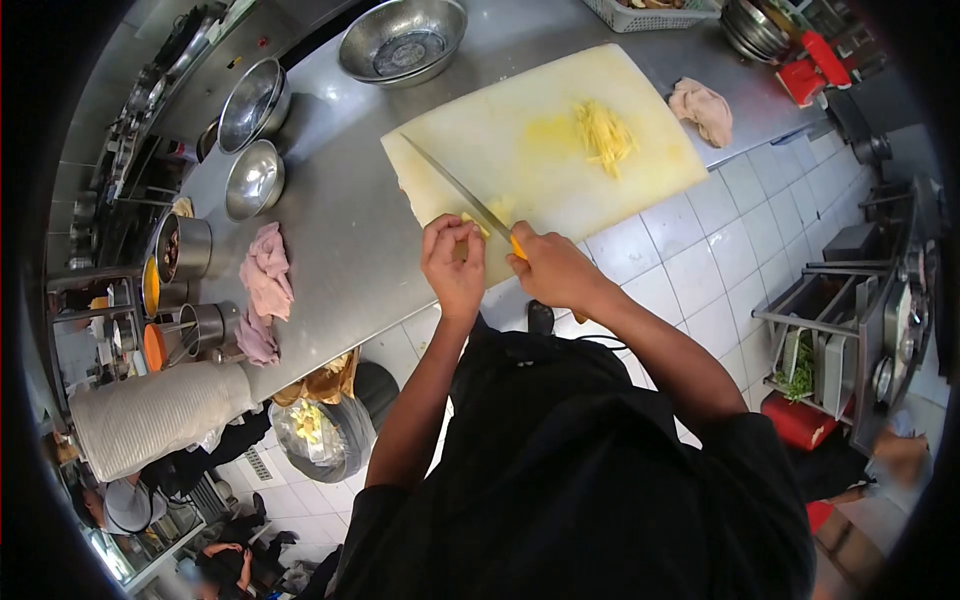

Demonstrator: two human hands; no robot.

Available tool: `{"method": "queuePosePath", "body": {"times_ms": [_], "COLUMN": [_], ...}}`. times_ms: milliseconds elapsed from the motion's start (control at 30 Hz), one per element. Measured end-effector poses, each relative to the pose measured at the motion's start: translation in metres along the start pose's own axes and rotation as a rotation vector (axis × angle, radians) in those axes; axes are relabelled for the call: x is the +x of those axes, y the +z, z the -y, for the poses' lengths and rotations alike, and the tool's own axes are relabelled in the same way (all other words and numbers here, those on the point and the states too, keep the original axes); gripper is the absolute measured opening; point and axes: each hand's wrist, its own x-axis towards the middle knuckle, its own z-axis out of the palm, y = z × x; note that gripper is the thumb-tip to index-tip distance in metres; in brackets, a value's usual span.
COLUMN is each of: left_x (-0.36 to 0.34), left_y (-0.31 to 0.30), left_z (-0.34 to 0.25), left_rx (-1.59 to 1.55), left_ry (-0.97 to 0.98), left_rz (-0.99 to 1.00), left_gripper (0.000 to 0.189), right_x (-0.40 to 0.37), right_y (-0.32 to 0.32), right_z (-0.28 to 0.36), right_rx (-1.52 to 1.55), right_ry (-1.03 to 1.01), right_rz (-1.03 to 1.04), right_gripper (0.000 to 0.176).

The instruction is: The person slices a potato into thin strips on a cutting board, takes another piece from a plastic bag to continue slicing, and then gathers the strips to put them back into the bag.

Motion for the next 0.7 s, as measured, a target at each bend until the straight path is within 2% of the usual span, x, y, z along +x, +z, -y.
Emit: {"method": "queuePosePath", "body": {"times_ms": [67, 167, 267, 700], "left_x": [-0.001, -0.002, -0.004, -0.002], "left_y": [0.0, 0.001, 0.003, 0.0], "left_z": [0.001, -0.001, 0.002, -0.005], "left_rx": [-0.021, -0.039, -0.054, 0.001], "left_ry": [-0.001, -0.019, -0.03, 0.013], "left_rz": [-0.005, -0.035, -0.039, -0.026], "left_gripper": [0.007, 0.006, 0.006, 0.005], "right_x": [-0.009, -0.017, -0.025, -0.031], "right_y": [-0.012, 0.0, 0.001, 0.002], "right_z": [0.013, 0.004, 0.012, 0.02], "right_rx": [0.011, -0.013, -0.041, -0.107], "right_ry": [0.056, -0.078, -0.101, -0.059], "right_rz": [0.006, -0.108, -0.116, -0.038], "right_gripper": [0.027, 0.026, 0.025, 0.024]}}
